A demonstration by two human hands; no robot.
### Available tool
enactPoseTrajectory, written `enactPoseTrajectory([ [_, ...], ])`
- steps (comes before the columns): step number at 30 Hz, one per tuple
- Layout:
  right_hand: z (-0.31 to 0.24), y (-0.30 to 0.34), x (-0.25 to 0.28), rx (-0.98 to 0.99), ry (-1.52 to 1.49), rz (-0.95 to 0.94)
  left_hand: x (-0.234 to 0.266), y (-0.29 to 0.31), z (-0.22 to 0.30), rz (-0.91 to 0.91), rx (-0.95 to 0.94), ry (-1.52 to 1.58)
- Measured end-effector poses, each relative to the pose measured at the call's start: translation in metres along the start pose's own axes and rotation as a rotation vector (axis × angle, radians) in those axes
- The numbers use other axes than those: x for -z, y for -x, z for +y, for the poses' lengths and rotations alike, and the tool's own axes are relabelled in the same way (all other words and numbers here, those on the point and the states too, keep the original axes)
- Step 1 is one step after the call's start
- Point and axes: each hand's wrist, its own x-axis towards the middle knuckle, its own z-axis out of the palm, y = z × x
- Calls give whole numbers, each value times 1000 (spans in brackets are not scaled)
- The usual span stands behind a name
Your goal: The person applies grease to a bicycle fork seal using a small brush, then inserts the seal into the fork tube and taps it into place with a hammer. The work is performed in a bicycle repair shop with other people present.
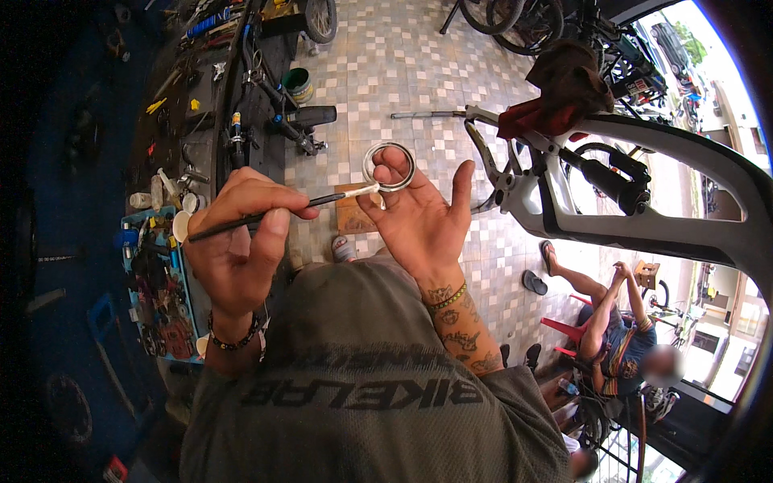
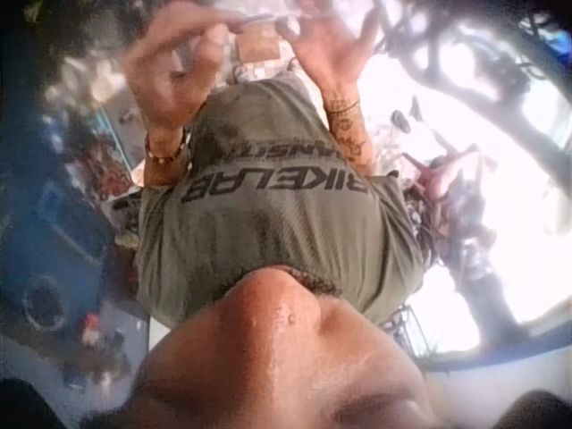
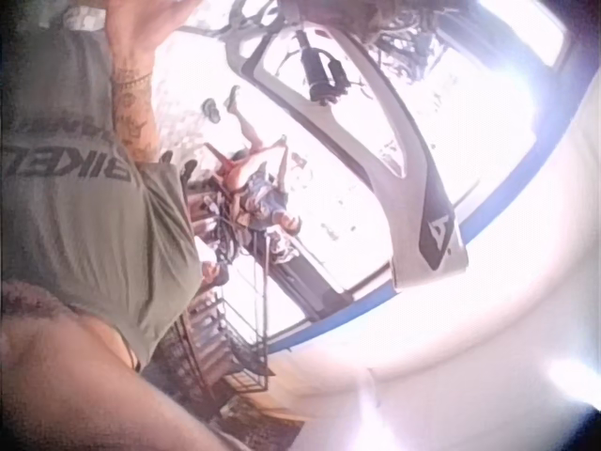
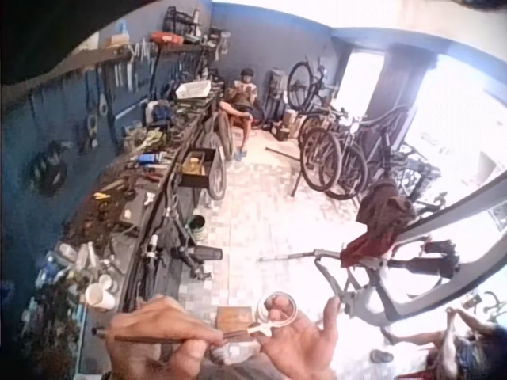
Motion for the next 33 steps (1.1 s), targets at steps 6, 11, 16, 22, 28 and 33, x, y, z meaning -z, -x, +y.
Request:
enactPoseTrajectory([
  [6, 2, 5, -1, 93, 121, -66, -3, 6, -3, 97, 214, 203],
  [11, 1, 5, 3, 115, 188, -134, 3, 4, -6, 174, 245, 199],
  [16, -1, 5, 2, 116, 257, -189, 2, 1, -11, 159, 77, 23],
  [22, -4, 7, 3, 124, 277, -156, 4, 4, -6, 44, -27, -48],
  [28, -4, 5, 6, 135, 302, -158, 3, 2, -7, 98, -66, -97],
  [33, -5, 5, 4, 131, 285, -118, 2, 3, -6, 35, -73, -91],
])
